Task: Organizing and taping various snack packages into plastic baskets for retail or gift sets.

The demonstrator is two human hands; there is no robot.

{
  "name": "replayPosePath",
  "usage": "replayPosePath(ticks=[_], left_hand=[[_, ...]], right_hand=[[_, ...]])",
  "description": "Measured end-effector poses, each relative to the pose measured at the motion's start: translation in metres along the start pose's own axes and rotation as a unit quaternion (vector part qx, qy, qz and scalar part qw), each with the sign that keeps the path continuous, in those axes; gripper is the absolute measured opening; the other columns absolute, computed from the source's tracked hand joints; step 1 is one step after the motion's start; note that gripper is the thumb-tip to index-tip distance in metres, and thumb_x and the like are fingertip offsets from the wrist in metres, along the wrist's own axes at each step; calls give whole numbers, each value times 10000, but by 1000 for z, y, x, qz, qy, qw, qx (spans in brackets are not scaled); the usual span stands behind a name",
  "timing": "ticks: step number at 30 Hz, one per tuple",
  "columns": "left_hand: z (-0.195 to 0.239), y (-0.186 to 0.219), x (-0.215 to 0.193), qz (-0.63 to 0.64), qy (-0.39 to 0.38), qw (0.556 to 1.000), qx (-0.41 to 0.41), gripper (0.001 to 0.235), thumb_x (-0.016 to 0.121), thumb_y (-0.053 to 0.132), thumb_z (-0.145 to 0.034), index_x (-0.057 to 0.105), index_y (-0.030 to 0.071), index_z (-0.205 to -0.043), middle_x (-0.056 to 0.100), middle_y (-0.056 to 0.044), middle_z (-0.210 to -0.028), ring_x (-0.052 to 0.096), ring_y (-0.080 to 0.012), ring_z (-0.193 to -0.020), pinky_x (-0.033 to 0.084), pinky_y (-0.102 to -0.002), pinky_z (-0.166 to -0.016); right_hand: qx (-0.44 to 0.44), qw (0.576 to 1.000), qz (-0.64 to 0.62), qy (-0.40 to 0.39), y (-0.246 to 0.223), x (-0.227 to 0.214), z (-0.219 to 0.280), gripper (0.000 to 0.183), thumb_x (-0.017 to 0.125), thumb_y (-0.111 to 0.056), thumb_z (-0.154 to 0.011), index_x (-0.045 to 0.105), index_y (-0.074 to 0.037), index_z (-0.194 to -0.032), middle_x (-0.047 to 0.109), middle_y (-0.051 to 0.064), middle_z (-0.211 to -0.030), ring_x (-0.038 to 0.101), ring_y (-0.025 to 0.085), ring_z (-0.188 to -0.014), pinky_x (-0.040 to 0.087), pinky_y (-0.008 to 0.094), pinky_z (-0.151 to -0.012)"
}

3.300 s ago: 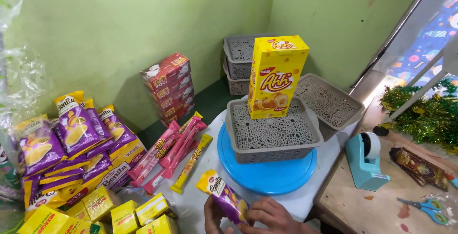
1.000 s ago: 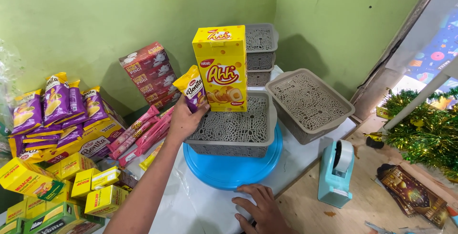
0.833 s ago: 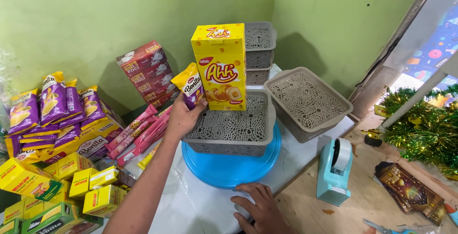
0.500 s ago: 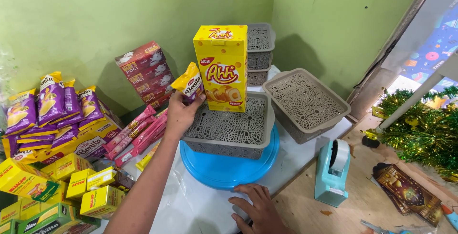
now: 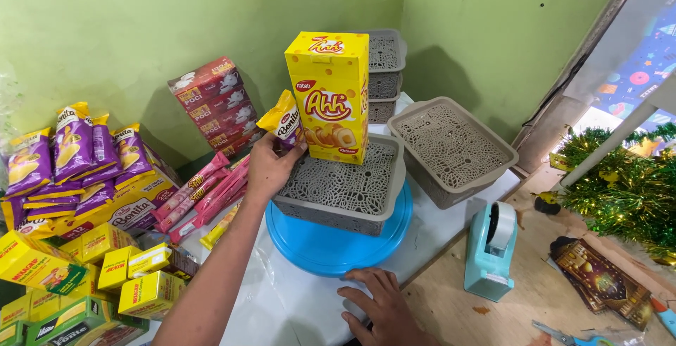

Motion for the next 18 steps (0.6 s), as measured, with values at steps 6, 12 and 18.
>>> replayPosePath(ticks=[6, 12, 18], left_hand=[[-6, -5, -1, -20, -36, 999, -27, 541, 731, 425, -845, 654, 88, -1261, 750, -88, -1223, 730, -245, -1067, 592, -395, -856], [-6, 6, -2, -16, -60, 997, -38, 569, 767, 399, -797, 632, 93, -1257, 743, -72, -1223, 730, -214, -1038, 602, -368, -824], [-4, 14, 2, -9, -65, 997, -32, 645, 799, 322, -772, 553, 117, -1331, 702, -73, -1277, 704, -218, -1033, 597, -368, -818]], right_hand=[[1, 1000, -9, -7, -3, -1, -1, 294, 693, -327, -918, 720, -167, -1163, 627, 108, -1300, 571, 316, -1164, 449, 525, -903], [-6, 1000, -13, 4, -6, -5, -3, 283, 693, -310, -908, 725, -147, -1137, 627, 117, -1283, 571, 320, -1142, 447, 518, -875], [1, 1000, -15, -9, -3, -4, 0, 302, 690, -326, -915, 723, -144, -1154, 621, 123, -1308, 561, 334, -1172, 441, 539, -903]])
Point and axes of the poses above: each hand's wrist, its own z-axis away from the middle knuckle, its own x-axis out of the palm, y = z × x, the point moved 1 cm from there along -z, towards the middle knuckle
